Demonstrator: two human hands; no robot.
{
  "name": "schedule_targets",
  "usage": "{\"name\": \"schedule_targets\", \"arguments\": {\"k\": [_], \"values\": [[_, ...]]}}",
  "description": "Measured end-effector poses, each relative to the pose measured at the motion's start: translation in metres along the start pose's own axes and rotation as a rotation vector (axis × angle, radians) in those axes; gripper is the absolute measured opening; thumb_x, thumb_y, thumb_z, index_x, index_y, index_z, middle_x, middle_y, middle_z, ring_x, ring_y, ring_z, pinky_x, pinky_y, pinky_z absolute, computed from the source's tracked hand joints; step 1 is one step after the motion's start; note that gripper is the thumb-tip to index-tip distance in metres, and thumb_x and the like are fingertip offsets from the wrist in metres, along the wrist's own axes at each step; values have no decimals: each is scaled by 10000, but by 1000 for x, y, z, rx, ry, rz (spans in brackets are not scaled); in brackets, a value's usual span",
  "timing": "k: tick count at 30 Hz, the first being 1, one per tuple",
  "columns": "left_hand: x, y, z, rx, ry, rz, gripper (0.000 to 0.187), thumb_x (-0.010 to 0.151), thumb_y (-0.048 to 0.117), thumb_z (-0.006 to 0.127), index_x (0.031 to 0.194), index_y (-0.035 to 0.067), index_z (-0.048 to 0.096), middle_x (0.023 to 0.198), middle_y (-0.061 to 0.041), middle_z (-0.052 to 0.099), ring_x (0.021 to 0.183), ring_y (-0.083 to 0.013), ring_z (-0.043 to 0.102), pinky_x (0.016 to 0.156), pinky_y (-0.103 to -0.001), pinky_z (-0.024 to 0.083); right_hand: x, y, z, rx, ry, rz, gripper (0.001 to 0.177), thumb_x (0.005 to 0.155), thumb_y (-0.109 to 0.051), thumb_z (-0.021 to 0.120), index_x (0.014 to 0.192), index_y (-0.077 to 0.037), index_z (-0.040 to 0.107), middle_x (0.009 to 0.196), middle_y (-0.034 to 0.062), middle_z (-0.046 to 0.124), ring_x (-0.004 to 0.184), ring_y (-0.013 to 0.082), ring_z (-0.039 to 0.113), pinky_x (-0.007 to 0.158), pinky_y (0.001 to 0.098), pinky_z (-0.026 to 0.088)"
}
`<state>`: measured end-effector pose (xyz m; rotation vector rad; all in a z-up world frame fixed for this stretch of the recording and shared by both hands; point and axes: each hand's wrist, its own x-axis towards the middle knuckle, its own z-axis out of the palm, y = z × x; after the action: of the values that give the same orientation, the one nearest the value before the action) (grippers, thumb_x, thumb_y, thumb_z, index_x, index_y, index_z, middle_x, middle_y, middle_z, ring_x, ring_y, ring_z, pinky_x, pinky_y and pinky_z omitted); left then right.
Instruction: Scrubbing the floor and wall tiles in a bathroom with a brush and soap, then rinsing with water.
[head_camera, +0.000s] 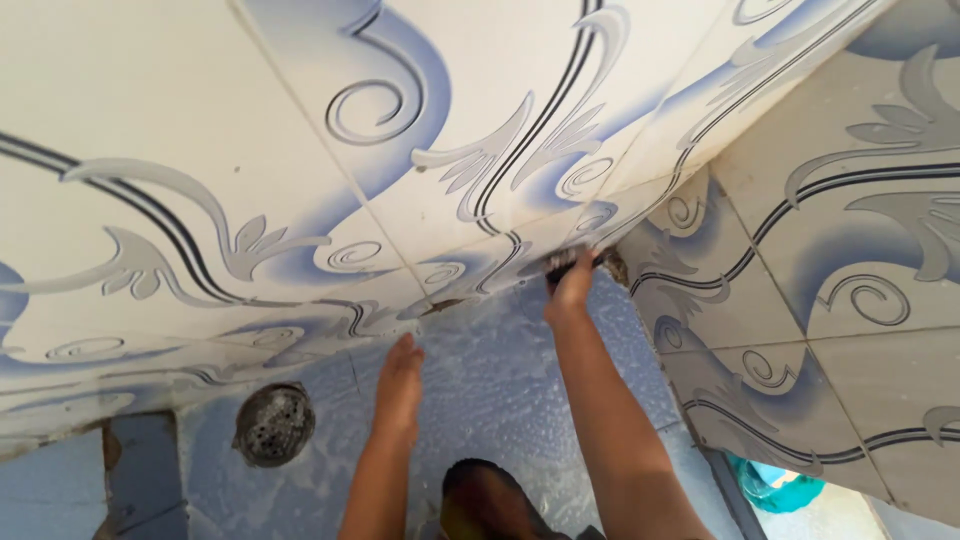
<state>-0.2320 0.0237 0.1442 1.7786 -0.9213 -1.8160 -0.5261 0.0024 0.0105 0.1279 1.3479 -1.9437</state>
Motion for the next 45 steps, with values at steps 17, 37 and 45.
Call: {"name": "schedule_targets", "arguments": {"k": [17,37,45], "values": [[37,-77,-5,-78,22,30,558,959,229,535,1493,65,549,1565,-103,554,1462,-257,463,1202,-381,298,0,-4,-3,-59,34,-37,338,1012,-351,616,1183,-60,609,966,38,659,836,188,616,730,372,521],[7,-62,-27,-111,15,-101,579,990,257,545,1543,125,439,1630,-46,406,1528,-234,322,1230,-388,233,-148,-44,87,-903,-278,-1273,663,909,-374,824,1298,20,460,1319,294,391,1242,437,397,1081,564,353],[-3,-64,-44,-233,36,-13,529,1011,335,540,1459,55,576,1507,-137,598,1436,-283,486,1190,-420,320,-233,25,137,-1496,-747,-1804,417,880,-275,711,1291,-229,658,1234,137,534,1282,497,486,810,563,439]]}}
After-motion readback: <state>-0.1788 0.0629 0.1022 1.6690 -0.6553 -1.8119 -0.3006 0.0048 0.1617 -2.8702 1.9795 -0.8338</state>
